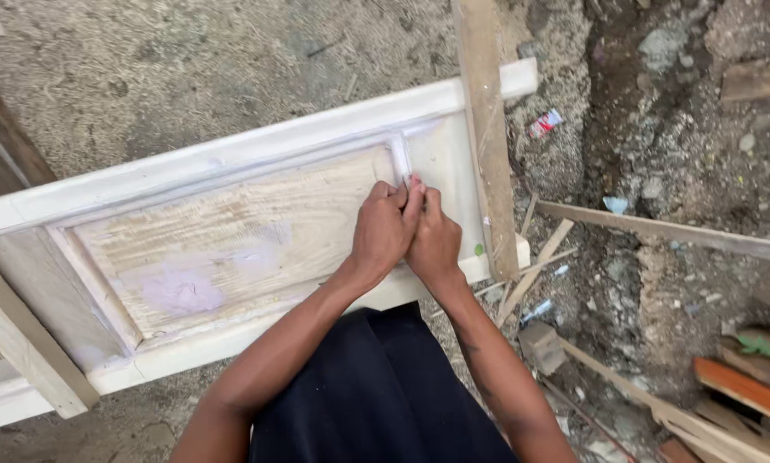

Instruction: The person sands a white wooden door panel using a sanding block. They work along the edges and corners, then move to the flat central surface, applying consistent pressure to smooth the wood.

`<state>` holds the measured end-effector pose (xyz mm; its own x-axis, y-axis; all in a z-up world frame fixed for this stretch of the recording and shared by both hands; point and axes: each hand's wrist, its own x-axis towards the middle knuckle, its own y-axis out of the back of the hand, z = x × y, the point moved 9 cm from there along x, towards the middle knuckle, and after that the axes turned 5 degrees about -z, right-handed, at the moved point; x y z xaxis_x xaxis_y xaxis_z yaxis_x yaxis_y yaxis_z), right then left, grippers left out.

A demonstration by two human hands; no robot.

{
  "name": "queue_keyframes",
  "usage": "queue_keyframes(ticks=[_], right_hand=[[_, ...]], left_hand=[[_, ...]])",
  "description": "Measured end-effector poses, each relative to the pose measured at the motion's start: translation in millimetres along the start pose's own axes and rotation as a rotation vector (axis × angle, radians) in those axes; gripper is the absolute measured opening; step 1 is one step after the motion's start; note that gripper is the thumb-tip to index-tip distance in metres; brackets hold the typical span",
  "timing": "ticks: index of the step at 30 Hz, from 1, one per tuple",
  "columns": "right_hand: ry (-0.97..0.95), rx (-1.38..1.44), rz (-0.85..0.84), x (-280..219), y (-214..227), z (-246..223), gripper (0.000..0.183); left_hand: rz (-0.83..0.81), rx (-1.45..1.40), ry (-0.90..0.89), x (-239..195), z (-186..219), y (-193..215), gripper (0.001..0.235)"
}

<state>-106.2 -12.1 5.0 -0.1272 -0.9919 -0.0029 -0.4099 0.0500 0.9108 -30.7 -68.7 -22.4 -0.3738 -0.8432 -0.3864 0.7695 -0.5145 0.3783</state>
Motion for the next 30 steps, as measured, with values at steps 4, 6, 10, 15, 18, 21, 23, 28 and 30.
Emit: queue_keyframes(ticks=[4, 6, 10, 15, 18, 21, 23, 28, 30], right_hand=[[-0.011, 0.113, 0.028, 27.1, -13.7, 7.0, 0.053], [-0.04, 0.11, 0.014, 38.4, -20.4, 13.9, 0.043], [-0.021, 0.082, -0.018, -1.5, -11.6, 10.6, 0.057], [-0.067, 0.105, 0.016, 11.8, -17.2, 10.4, 0.051], [-0.059, 0.122, 0.041, 25.1, -12.4, 11.3, 0.051], [-0.033, 0.086, 0.017, 6.4, -2.1, 6.2, 0.054], [-0.049, 0.068, -0.007, -5.5, -1.3, 5.0, 0.057], [-0.018, 0.099, 0.032, 34.7, -8.6, 8.6, 0.057], [-0.012, 0.098, 0.032, 24.2, -0.3, 6.8, 0.056]], left_hand=[[0.108, -0.057, -0.069, 19.7, 7.9, 19.5, 0.044], [0.098, -0.025, -0.051, 36.3, 7.3, 22.8, 0.045], [-0.023, 0.066, 0.046, 7.0, -4.1, 0.2, 0.051], [0.093, -0.032, -0.02, 8.2, 1.9, 11.6, 0.04], [0.116, 0.018, -0.058, 24.4, 6.9, 15.1, 0.042], [0.064, 0.054, -0.034, 8.7, 4.9, 4.3, 0.039], [0.018, 0.039, -0.012, -1.9, 1.8, -2.1, 0.037], [0.125, 0.028, -0.019, 30.8, 4.1, 16.1, 0.044], [0.097, -0.024, 0.008, 21.0, 0.9, 9.2, 0.044]])
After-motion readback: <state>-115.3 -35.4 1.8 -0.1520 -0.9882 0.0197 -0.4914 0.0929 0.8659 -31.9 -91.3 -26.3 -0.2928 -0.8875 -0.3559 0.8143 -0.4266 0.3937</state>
